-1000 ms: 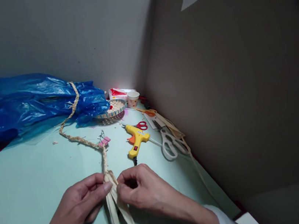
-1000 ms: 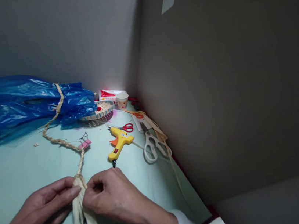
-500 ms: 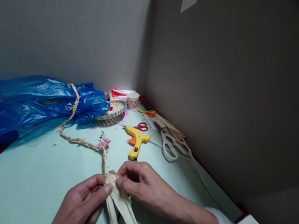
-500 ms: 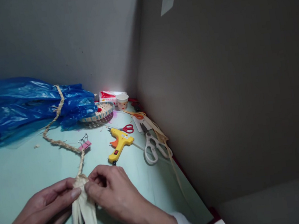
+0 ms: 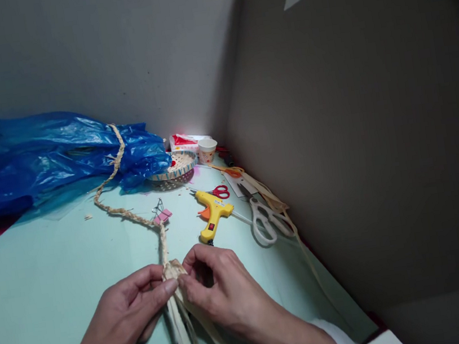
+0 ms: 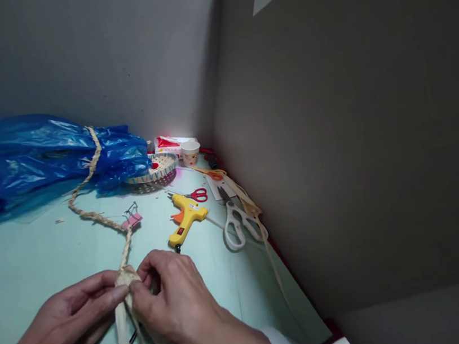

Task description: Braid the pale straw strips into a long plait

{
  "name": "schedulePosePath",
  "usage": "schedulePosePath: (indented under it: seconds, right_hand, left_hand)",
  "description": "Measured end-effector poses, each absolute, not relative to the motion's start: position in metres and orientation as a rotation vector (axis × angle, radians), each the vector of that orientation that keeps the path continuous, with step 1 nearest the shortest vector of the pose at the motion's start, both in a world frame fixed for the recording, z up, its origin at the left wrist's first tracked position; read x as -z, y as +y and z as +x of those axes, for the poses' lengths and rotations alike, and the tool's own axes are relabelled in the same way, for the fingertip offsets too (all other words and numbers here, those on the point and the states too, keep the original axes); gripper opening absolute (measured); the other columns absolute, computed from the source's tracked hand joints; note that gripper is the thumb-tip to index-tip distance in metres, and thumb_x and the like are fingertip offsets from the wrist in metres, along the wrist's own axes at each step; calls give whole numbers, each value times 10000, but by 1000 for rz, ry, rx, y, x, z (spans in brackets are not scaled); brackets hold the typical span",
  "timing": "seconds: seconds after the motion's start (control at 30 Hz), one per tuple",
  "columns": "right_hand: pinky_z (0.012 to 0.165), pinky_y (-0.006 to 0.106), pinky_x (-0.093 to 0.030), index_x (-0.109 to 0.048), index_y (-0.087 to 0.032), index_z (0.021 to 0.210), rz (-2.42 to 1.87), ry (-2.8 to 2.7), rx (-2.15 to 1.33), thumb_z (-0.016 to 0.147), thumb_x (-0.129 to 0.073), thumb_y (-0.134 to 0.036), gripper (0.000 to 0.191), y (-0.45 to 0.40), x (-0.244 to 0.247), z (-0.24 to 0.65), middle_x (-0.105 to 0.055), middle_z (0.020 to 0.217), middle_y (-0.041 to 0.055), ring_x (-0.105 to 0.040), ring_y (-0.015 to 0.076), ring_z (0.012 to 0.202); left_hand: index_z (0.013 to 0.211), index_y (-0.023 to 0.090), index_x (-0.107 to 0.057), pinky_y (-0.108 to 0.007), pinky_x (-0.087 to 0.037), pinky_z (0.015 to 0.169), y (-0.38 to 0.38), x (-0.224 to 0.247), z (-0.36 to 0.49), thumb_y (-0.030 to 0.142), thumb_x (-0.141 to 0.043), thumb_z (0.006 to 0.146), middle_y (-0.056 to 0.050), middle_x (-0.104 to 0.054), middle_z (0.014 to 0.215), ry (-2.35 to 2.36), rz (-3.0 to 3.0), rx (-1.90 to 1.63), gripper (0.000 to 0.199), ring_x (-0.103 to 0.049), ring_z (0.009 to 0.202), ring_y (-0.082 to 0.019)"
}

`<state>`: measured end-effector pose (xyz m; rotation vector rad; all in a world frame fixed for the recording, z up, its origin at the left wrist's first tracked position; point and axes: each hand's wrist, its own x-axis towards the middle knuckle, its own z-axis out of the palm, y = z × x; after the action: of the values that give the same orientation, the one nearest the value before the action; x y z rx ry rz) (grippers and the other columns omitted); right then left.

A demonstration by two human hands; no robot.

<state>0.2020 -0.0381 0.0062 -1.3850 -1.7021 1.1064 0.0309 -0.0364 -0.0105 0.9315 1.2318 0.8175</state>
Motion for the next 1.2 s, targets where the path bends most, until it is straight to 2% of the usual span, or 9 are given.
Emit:
schedulePosePath:
  seconds: [0.17,0.37,0.53,0.63,0.8,0.93,1.03,1.13,1.2]
  right_hand:
    - [625,229,-337,-626,-170,790,-1331,-1831,-996,898,-618,-253,137,-41,-8,207,-561,692,-26,-475,109,646]
    - [553,217,-315,-614,-171,764,-1332,-1756,-1122,867,-615,-238,123,-42,-7,204,-515,621,-48,-433,93,580]
    - [512,221,-266,-552,-177,717,-1239,-1474,-1389,761,-611,-198,77,-39,-6,199,-427,601,-64,-346,89,562]
    - [543,227,-268,-567,-166,706,-1146,-1278,-1571,702,-690,-242,145,-35,-5,199,-444,601,-59,-348,89,574]
    - [631,242,-316,-619,-138,692,-1007,-1033,-1723,631,-815,-360,302,-32,-2,200,-539,629,-23,-419,100,618]
    - [617,242,-304,-604,-145,682,-975,-1030,-1692,641,-808,-369,305,-33,-3,201,-514,621,-30,-396,98,610]
    - [569,243,-281,-573,-165,674,-1054,-1231,-1475,695,-750,-309,230,-36,-4,198,-453,593,-49,-354,98,583]
    - [586,250,-327,-564,-175,695,-1055,-1365,-1223,732,-693,-240,149,-38,-7,196,-476,625,-37,-398,111,610]
    - [621,257,-364,-568,-179,740,-952,-1331,-1225,763,-696,-259,153,-39,-14,201,-510,680,-22,-430,117,641]
  left_hand:
    - [848,172,-721,-154,-289,410,-33,13,27,402,-865,634,54,-548,577,1237,981,-780,345,-396,456,-67]
    - [772,184,-717,-186,-426,467,-36,5,30,355,-860,619,83,-448,486,1204,918,-803,271,-475,469,-104]
    - [771,189,-716,-200,-439,449,-36,4,34,301,-861,595,117,-401,457,1159,856,-817,254,-359,377,-61]
    - [768,189,-715,-204,-456,460,-35,4,33,280,-867,592,119,-408,464,1139,850,-817,249,-329,371,-52]
    - [837,185,-732,-213,-483,507,-34,-1,34,273,-864,626,83,-488,533,1081,851,-806,263,-399,431,-76]
    - [893,188,-734,-204,-413,452,-34,0,34,318,-846,665,86,-461,535,1072,871,-818,285,-340,422,-73]
    - [889,184,-724,-194,-322,418,-33,5,33,333,-835,674,94,-418,521,1080,900,-841,284,-306,422,-71]
    - [796,174,-699,-185,-212,417,-32,12,30,355,-831,674,99,-381,514,1098,953,-850,255,-252,434,-59]
    - [737,169,-675,-188,-166,433,-32,14,28,398,-819,692,102,-353,509,1106,978,-836,274,-214,446,-54]
